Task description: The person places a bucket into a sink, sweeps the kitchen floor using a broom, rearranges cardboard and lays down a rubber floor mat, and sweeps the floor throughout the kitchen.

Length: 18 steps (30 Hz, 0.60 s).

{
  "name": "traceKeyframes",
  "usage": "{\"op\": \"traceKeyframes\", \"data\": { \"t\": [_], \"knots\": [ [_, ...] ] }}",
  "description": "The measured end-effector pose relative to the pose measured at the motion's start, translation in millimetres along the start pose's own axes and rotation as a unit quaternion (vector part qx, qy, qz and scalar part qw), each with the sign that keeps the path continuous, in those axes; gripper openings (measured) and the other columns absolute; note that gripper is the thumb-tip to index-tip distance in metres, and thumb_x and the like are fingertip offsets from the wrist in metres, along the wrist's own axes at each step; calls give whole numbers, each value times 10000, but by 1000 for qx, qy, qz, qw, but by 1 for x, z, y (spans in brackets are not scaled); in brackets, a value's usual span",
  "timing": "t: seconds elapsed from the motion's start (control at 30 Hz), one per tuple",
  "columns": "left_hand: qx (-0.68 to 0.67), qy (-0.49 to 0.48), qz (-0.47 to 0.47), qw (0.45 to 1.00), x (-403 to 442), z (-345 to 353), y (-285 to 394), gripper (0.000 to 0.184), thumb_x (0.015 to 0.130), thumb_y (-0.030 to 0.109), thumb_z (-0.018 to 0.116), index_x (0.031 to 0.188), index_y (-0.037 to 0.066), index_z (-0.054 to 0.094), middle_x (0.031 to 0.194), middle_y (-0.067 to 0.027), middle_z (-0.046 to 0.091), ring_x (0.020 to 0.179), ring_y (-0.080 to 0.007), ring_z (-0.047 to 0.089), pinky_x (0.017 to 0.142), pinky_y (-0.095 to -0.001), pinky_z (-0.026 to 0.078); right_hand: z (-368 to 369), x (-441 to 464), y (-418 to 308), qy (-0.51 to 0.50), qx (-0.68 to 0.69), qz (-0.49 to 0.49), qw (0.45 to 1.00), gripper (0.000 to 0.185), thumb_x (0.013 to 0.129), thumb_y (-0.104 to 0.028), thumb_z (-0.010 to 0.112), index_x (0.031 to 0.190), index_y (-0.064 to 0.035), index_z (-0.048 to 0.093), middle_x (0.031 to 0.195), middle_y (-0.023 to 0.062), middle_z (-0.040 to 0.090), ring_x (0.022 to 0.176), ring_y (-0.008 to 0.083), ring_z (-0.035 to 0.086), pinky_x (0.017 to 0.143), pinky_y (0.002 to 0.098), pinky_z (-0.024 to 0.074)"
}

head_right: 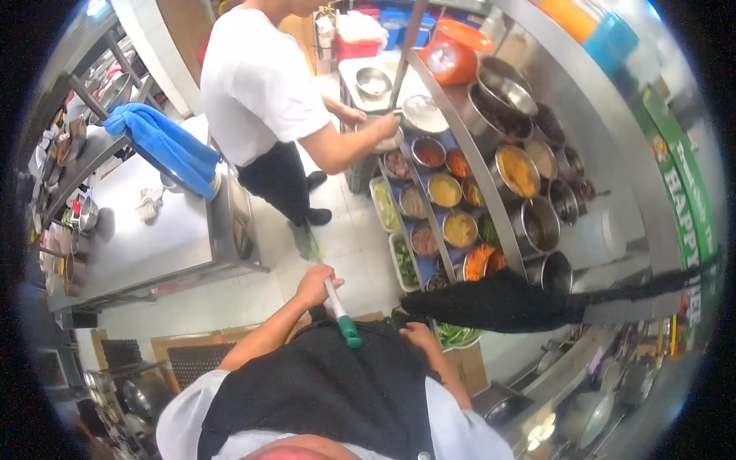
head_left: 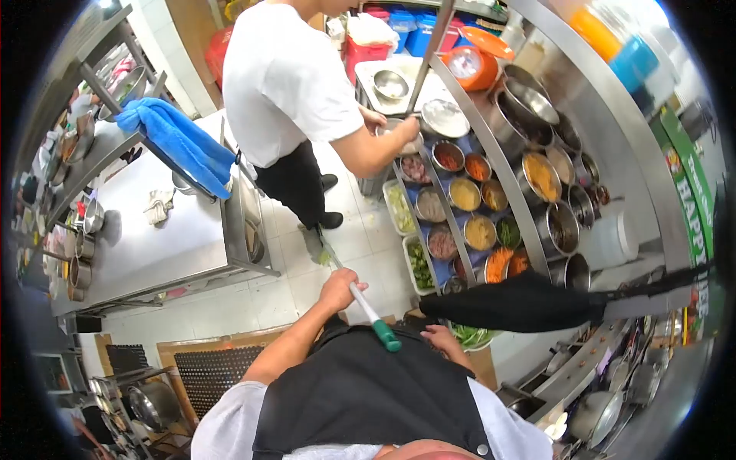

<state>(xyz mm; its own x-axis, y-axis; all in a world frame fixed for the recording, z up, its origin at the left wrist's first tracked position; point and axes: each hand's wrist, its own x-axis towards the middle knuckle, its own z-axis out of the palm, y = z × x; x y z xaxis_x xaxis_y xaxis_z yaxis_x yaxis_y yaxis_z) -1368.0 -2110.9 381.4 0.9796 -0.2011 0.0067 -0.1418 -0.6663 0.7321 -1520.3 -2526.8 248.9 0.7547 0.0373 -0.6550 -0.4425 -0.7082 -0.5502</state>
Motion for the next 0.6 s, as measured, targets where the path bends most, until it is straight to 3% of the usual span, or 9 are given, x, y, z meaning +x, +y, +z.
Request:
{"op": "traceKeyframes", "data": {
  "t": [0.07, 0.1, 0.17, 0.2, 0.3, 0.37, 0.4, 0.47, 0.6],
  "knots": [
    [28, -88, 31, 995, 26, -8, 2, 367, 922, 410, 716, 869, 47, 688, 951, -174, 686, 1010, -407, 625, 901, -509, 518, -46, -38, -163, -61, -42, -30, 997, 766, 891, -322, 817, 1512, 1, 507, 1354, 231, 668, 1213, 270, 669, 1018, 376, 524],
    [17, -78, 46, 996, 37, -9, 1, 385, 925, 428, 708, 871, 47, 692, 938, -176, 689, 998, -417, 637, 871, -521, 528, -37, -32, -183, -15, 28, -112, 993, 922, 848, -290, 858, 1587, -4, 386, 1458, 244, 595, 1321, 319, 610, 1097, 388, 478],
    [21, -102, 56, 993, 62, -14, 0, 357, 927, 402, 706, 873, 49, 691, 948, -177, 693, 991, -419, 646, 853, -526, 532, -59, -71, -299, 103, 58, -293, 949, 1030, 832, -282, 871, 1638, -32, 280, 1505, 255, 548, 1362, 363, 573, 1144, 407, 435],
    [31, -127, 66, 989, 70, -15, 0, 328, 928, 375, 703, 876, 51, 690, 959, -178, 696, 985, -420, 654, 836, -532, 536, -66, -80, -338, 103, 58, -289, 950, 1030, 832, -282, 871, 1638, -32, 280, 1505, 255, 548, 1362, 363, 573, 1144, 407, 435],
    [16, -167, 93, 981, 83, -17, -3, 256, 922, 312, 695, 883, 59, 689, 978, -182, 704, 968, -418, 668, 810, -537, 538, -84, -75, -397, 177, 145, -411, 882, 796, 864, -224, 838, 1547, -37, 477, 1432, 236, 617, 1368, 398, 562, 1148, 434, 433],
    [7, -174, 87, 981, 99, -19, -10, 227, 916, 289, 692, 889, 64, 692, 987, -183, 706, 978, -412, 670, 819, -532, 537, -104, -60, -405, 74, 53, -463, 882, 408, 916, -145, 766, 1298, -22, 693, 1282, 195, 712, 1318, 391, 604, 1120, 462, 460],
    [-5, -179, 71, 981, 103, -16, -15, 199, 910, 266, 689, 895, 68, 694, 995, -185, 708, 989, -406, 671, 828, -528, 535, -107, -56, -408, 81, 56, -454, 886, 408, 916, -145, 766, 1298, -22, 693, 1282, 195, 712, 1318, 391, 604, 1120, 462, 460],
    [0, -196, 73, 978, 119, -10, -29, 194, 899, 264, 695, 909, 70, 704, 1005, -185, 710, 993, -401, 673, 834, -514, 534, -109, -45, -421, 1, 98, -415, 905, 137, 940, -89, 718, 1035, 2, 756, 1118, 167, 760, 1261, 396, 638, 1082, 478, 487],
    [-16, -182, 33, 983, 132, -21, -38, 196, 879, 249, 720, 968, 75, 715, 1022, -174, 708, 1007, -415, 666, 845, -503, 531, -128, -15, -451, -44, 84, -475, 875, 114, 939, -117, 734, 969, -8, 747, 967, 161, 752, 1139, 361, 690, 1056, 479, 507]
  ]
}}
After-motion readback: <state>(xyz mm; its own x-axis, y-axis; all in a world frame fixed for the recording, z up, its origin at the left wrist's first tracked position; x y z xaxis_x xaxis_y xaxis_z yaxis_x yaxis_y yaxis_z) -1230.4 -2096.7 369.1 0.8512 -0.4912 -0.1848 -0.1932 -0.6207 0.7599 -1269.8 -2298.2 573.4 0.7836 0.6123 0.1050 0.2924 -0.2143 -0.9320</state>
